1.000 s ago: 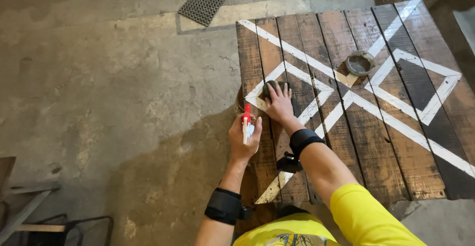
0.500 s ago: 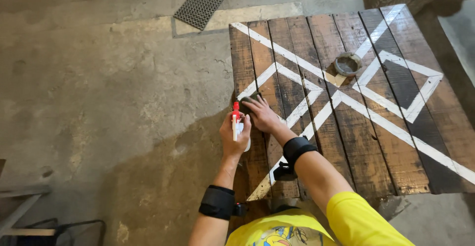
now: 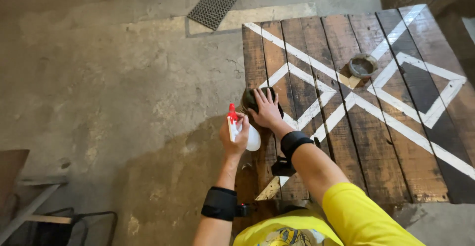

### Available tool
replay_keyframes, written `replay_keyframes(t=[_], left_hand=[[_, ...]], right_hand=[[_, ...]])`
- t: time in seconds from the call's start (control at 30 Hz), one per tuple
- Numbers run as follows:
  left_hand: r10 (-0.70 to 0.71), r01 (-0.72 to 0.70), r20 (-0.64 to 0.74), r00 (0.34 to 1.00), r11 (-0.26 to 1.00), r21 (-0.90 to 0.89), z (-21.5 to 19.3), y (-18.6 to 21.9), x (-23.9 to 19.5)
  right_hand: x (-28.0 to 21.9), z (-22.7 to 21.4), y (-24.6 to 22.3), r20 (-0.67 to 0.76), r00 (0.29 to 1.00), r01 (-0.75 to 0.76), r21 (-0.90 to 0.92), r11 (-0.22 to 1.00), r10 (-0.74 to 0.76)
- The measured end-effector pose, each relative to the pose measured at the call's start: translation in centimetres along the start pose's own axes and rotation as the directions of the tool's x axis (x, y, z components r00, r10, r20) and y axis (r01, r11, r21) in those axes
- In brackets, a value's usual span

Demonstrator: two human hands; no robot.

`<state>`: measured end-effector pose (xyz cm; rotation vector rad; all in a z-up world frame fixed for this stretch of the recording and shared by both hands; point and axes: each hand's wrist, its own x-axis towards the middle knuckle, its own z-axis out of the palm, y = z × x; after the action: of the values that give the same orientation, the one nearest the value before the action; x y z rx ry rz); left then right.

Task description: The person sprays a liquid from a bottle onto a small wooden stool and wipes it with a green cloth. They then move to a larger wooden table with white geometric patterns and repeatedly spray and wipe its surface.

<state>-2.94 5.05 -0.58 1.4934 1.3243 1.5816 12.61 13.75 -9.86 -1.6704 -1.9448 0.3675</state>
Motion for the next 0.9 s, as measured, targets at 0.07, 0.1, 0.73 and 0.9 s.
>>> replay_keyframes(t=[0.07,0.1,0.73,0.9], left_hand=[[-0.024,0.029,0.033,0.999,0.984,-0.175,-0.2,-1.2,0.2],[-0.042,0.065,0.073,0.996,0.936,-0.347,-0.3,-1.8,0.2],[-0.048,0.065,0.145,0.988,0.991,-0.115,2.6,3.9,0.6],[-0.067,0.079,0.151,0.986,0.994,-0.078,2.8,3.7,-0.1]], right_hand=[[0.2,-0.3,-0.7,0.031,0.998,0.048,-0.050,0.998,-0.047],[0.2,-0.5,-1.0,0.064,0.994,0.093,-0.103,0.990,-0.087],[-3.8,-5.3,8.0,-0.021,0.974,-0.226,-0.155,0.962,0.226],[-6.0,-7.5,4.6,-0.074,0.843,-0.530,-0.286,0.799,0.533]])
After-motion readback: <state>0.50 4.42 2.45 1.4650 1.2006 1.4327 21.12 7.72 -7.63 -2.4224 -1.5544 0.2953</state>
